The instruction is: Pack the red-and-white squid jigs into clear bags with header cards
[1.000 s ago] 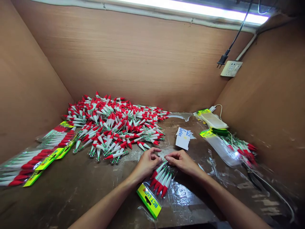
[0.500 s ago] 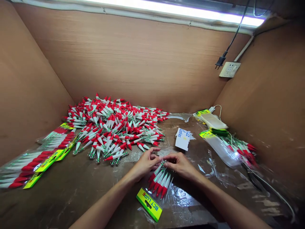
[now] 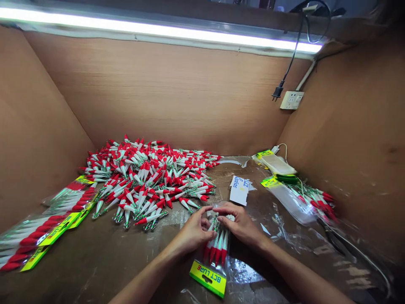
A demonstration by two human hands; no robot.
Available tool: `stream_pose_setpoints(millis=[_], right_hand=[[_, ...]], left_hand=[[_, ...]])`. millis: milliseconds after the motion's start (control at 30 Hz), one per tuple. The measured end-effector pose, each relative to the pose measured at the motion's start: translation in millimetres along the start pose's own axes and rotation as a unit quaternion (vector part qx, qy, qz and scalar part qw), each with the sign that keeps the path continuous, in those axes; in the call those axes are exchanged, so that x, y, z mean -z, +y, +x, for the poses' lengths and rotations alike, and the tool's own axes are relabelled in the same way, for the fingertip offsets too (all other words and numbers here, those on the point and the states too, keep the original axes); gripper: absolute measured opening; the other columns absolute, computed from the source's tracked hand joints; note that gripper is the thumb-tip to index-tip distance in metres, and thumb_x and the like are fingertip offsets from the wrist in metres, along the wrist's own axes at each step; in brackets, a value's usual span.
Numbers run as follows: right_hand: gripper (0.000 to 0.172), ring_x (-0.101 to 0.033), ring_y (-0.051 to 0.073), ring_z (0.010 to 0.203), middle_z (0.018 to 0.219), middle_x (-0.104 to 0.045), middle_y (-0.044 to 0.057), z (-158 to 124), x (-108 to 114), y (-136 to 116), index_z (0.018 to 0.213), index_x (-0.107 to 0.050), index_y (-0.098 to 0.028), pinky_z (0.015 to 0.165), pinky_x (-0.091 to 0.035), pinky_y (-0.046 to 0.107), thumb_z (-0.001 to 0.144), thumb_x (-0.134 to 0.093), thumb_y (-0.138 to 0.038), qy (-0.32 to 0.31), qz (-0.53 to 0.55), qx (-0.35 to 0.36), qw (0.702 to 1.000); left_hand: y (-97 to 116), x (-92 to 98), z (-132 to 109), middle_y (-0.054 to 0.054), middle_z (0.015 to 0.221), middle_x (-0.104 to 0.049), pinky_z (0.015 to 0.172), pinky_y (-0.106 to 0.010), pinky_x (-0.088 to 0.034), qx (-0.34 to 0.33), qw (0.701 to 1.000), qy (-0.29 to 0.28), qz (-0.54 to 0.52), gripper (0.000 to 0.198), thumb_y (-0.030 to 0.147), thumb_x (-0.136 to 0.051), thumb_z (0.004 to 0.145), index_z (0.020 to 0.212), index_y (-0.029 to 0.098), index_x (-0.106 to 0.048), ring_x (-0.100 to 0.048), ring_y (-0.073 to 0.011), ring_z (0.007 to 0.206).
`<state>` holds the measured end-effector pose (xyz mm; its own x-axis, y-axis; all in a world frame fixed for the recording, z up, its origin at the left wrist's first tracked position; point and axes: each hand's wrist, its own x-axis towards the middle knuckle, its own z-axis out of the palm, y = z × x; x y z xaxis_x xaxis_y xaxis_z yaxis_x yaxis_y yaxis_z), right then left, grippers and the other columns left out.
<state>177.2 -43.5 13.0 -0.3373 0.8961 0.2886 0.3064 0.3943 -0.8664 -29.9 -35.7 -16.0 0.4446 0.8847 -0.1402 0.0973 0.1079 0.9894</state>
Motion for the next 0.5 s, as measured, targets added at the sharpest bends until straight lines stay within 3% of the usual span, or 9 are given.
stream_pose_setpoints(millis=[100, 167, 200, 233, 300, 400, 500], right_hand=[[0.037, -0.057, 0.024, 0.116, 0.122, -0.063, 0.008, 0, 6, 0, 0.128, -0.066, -0.026, 0.103, -0.043, 0.037, 0.091, -0.063, -0.032, 0.147, -0.039, 0.035, 0.988], [0.047, -0.056, 0.025, 0.115, 0.129, -0.059, 0.01, 2, 8, 6, 0.136, -0.058, -0.025, 0.104, -0.042, 0.038, 0.091, -0.063, -0.038, 0.233, -0.033, 0.017, 0.972], [0.052, -0.058, 0.025, 0.11, 0.129, -0.059, 0.011, 3, 7, 11, 0.139, -0.054, -0.023, 0.1, -0.045, 0.038, 0.091, -0.062, -0.043, 0.247, -0.01, -0.005, 0.969], [0.058, -0.06, 0.024, 0.104, 0.127, -0.06, 0.012, 4, 5, 16, 0.141, -0.051, -0.021, 0.094, -0.048, 0.037, 0.091, -0.062, -0.047, 0.233, 0.023, -0.032, 0.972], [0.065, -0.063, 0.024, 0.094, 0.118, -0.065, 0.013, 6, -2, 24, 0.138, -0.055, -0.018, 0.084, -0.052, 0.035, 0.086, -0.065, -0.056, 0.132, 0.105, -0.074, 0.983], [0.06, -0.066, 0.027, 0.09, 0.099, -0.072, 0.01, 8, -16, 31, 0.112, -0.071, -0.014, 0.08, -0.053, 0.036, 0.077, -0.072, -0.063, -0.015, 0.189, -0.096, 0.977], [0.055, -0.066, 0.027, 0.085, 0.088, -0.073, 0.008, 7, -23, 32, 0.091, -0.074, -0.015, 0.08, -0.053, 0.037, 0.073, -0.074, -0.066, -0.017, 0.197, -0.109, 0.974]], left_hand=[[2, 0.4, 5, 0.005, 0.07, -0.06, 0.057, -0.021, -0.041, -0.014, 0.999, 0.034, -0.037, 0.084, 0.015, -0.079, 0.065, 0.141, 0.013, -0.044, -0.055, -0.01, 0.056], [7, 3.1, 7, 0.006, 0.068, -0.059, 0.055, -0.02, -0.04, -0.026, 0.996, 0.061, -0.061, 0.082, 0.018, -0.082, 0.064, 0.139, 0.012, -0.046, -0.054, -0.0093, 0.054], [11, 4.6, 7, 0.007, 0.067, -0.058, 0.054, -0.019, -0.039, -0.035, 0.994, 0.072, -0.072, 0.08, 0.021, -0.083, 0.065, 0.137, 0.012, -0.048, -0.053, -0.0087, 0.053], [14, 5.9, 7, 0.007, 0.066, -0.056, 0.053, -0.019, -0.037, -0.045, 0.992, 0.08, -0.082, 0.078, 0.023, -0.084, 0.066, 0.135, 0.012, -0.05, -0.052, -0.0081, 0.051], [18, 7.5, 7, 0.007, 0.066, -0.057, 0.053, -0.019, -0.038, -0.069, 0.99, 0.084, -0.095, 0.077, 0.027, -0.086, 0.066, 0.134, 0.013, -0.051, -0.052, -0.0084, 0.052], [18, 7.6, 9, 0.004, 0.071, -0.062, 0.06, -0.022, -0.045, -0.103, 0.986, 0.088, -0.097, 0.078, 0.03, -0.088, 0.066, 0.133, 0.015, -0.052, -0.059, -0.0119, 0.06], [13, 6.9, 12, -0.001, 0.08, -0.068, 0.068, -0.026, -0.05, -0.109, 0.988, 0.069, -0.085, 0.069, 0.036, -0.091, 0.063, 0.121, 0.016, -0.06, -0.065, -0.0167, 0.071]])
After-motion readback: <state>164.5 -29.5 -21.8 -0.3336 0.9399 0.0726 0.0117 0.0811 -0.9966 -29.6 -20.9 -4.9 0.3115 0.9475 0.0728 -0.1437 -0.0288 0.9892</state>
